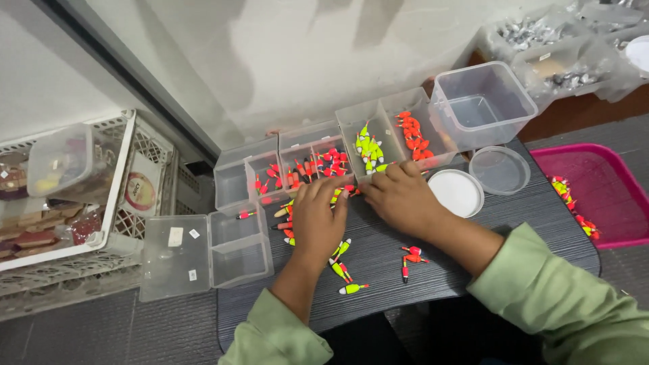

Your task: Assembling fishing floats by inserting stems into float bodies and organizing them on a table.

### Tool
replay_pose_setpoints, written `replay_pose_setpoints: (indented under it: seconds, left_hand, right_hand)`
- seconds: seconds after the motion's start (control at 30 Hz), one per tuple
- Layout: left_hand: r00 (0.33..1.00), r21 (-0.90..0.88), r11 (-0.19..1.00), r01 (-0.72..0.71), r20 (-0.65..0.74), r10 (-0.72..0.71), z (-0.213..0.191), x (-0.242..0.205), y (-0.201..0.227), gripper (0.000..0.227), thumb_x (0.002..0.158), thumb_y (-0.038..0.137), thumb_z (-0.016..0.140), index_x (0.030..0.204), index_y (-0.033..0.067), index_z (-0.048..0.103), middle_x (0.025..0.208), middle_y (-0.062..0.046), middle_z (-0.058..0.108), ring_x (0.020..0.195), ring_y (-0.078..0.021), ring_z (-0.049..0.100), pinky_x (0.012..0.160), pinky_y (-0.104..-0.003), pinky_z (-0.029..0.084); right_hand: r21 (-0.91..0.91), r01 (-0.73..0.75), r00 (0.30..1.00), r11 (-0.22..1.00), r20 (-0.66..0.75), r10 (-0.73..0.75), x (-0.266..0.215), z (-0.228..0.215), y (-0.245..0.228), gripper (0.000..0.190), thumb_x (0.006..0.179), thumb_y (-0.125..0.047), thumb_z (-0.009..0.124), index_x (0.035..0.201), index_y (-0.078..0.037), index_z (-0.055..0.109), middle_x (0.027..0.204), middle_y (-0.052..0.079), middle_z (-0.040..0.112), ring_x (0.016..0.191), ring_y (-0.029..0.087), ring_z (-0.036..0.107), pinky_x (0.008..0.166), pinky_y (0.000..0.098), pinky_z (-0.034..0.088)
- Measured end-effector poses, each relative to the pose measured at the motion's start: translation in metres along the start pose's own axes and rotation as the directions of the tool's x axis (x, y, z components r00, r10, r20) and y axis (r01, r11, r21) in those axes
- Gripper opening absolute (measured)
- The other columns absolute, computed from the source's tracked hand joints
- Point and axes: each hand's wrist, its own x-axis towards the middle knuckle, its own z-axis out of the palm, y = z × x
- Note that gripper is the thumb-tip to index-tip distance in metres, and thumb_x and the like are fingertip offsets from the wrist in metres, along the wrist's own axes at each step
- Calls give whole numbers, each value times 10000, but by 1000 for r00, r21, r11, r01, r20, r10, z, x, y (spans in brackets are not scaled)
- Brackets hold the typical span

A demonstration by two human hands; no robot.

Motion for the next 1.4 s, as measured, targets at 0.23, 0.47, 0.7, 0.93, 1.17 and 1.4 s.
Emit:
replay_pose_setpoints:
  seconds: [0.23, 0.47, 0.7, 0.93, 1.17, 1.4]
  left_hand:
    - [957, 144, 984, 107, 254, -141, 3, 0, 2, 192, 951, 308, 604, 1081, 207, 704, 919, -70, 712, 916, -342, 701, 798, -481, 549]
    - [885, 287, 950, 120, 403, -234, 6, 0, -11, 256, 934, 282, 609, 1174, 214, 669, 981, -68, 704, 938, -330, 718, 801, -479, 564]
    - [882, 305, 950, 72, 425, -203, 7, 0, -10, 160, 929, 259, 598, 1018, 173, 700, 910, -85, 683, 903, -363, 714, 794, -488, 569]
    - [915, 194, 975, 105, 365, -171, -2, 1, 2, 118, 957, 248, 563, 1028, 163, 604, 919, -117, 638, 889, -401, 701, 768, -514, 564]
    - [961, 165, 986, -2, 272, -44, 3, -2, 1, 120, 982, 255, 512, 1028, 176, 590, 885, -88, 617, 868, -355, 693, 750, -462, 563]
    - [966, 90, 996, 1, 258, -25, -2, -2, 3, 131, 987, 271, 494, 1015, 180, 585, 864, -98, 608, 850, -375, 681, 731, -477, 551]
  right_hand:
    - [-1, -4, 997, 1000, 75, 4, -4, 9, -3, 231, 873, -392, 671, 973, -188, 708, 873, 38, 608, 824, 260, 560, 770, 426, 408]
    - [36, 13, 992, 999, 124, -18, -12, 20, -5, 211, 919, -410, 632, 957, -220, 717, 854, 24, 593, 789, 250, 560, 731, 415, 403]
    - [147, -24, 979, 989, 202, -6, -15, 22, -5, 207, 918, -369, 632, 1029, -220, 723, 882, 15, 632, 822, 257, 589, 745, 407, 429]
    - [464, -281, 948, 840, 269, 168, -14, 13, 4, 222, 895, -264, 702, 1091, -160, 704, 850, 44, 684, 863, 304, 670, 788, 436, 501]
    - [539, -290, 951, 791, 252, 177, -17, 14, 8, 202, 1001, -320, 596, 992, -161, 720, 794, 56, 683, 828, 300, 685, 806, 431, 531]
    - [570, -303, 951, 764, 227, 208, -10, 0, 3, 244, 904, -294, 720, 1090, -143, 681, 788, 55, 663, 742, 276, 660, 782, 447, 532]
